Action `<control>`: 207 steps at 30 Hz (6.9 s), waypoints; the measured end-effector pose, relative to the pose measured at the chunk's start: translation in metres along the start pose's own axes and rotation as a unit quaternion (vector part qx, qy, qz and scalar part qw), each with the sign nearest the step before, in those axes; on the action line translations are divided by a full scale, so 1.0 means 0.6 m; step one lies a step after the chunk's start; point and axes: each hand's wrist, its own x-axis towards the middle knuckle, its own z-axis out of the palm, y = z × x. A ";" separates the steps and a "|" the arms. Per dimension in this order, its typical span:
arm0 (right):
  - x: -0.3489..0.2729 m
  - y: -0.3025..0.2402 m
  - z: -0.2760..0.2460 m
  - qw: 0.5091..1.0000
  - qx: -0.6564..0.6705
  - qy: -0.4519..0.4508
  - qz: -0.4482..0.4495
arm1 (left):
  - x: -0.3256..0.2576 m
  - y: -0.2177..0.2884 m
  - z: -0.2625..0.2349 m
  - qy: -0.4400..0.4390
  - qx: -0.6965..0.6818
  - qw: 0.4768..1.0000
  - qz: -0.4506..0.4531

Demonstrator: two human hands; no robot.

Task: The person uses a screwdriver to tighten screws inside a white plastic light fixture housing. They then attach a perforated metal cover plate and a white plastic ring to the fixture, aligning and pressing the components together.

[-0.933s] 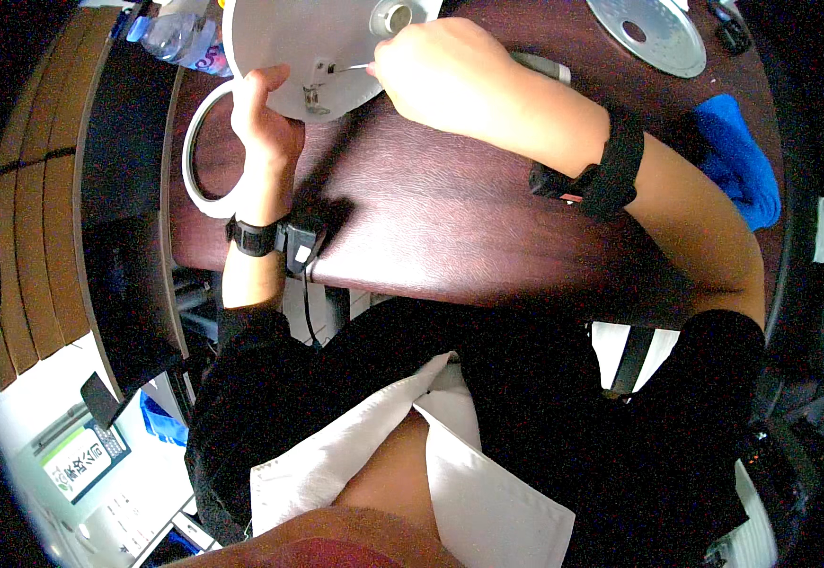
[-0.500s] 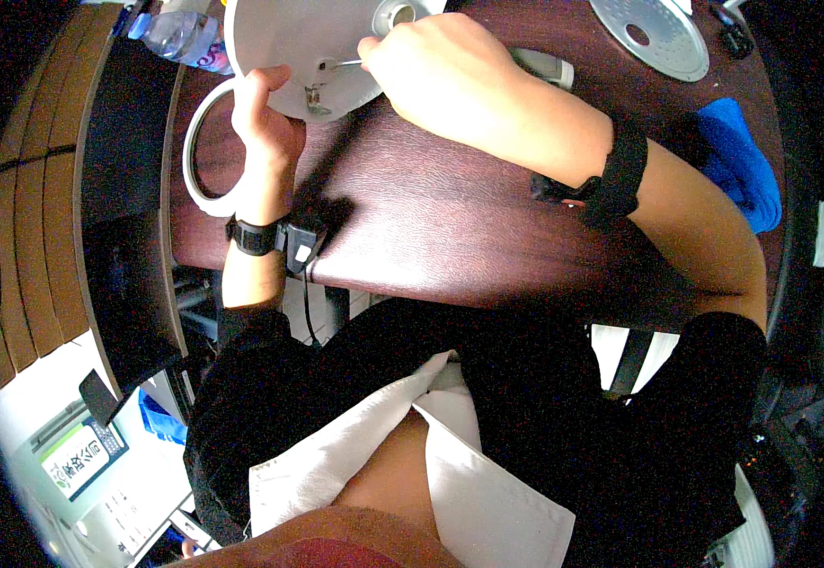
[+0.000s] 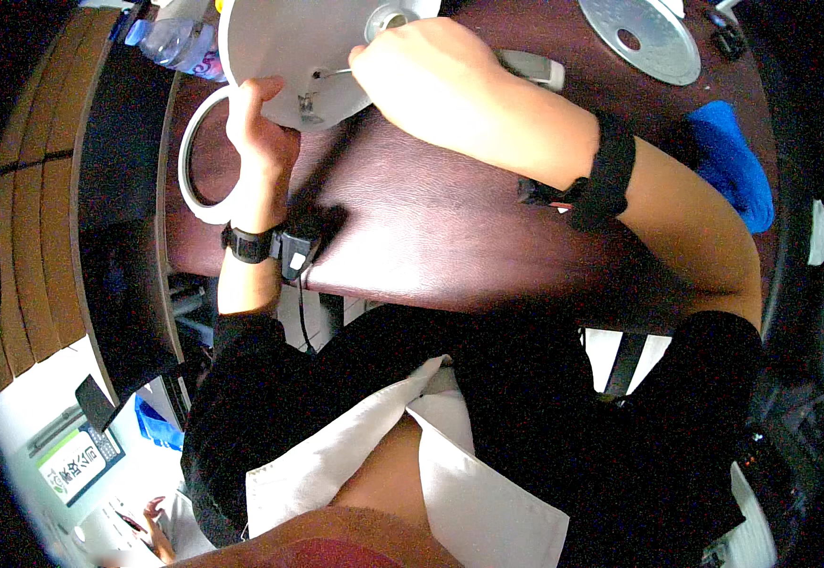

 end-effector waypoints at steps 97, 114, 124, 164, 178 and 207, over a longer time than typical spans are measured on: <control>0.009 0.038 0.027 0.639 0.632 -0.333 0.285 | 0.032 0.107 0.007 -0.024 -0.144 0.968 -0.204; -0.009 0.009 0.017 0.997 0.070 0.001 0.027 | 0.017 0.054 0.024 0.104 -0.307 0.896 -0.303; -0.001 0.013 0.022 0.994 0.104 0.001 0.028 | 0.013 0.051 0.019 0.117 -0.317 0.873 -0.352; -0.009 0.002 0.020 0.999 0.037 0.028 0.013 | 0.039 0.104 0.014 0.009 -0.271 0.908 -0.319; 0.015 0.008 0.021 0.868 0.392 -0.220 0.214 | 0.032 0.117 0.013 0.030 -0.251 0.916 -0.312; -0.088 0.051 0.029 0.962 0.248 -0.057 0.097 | 0.058 0.132 0.023 0.068 -0.394 0.817 -0.416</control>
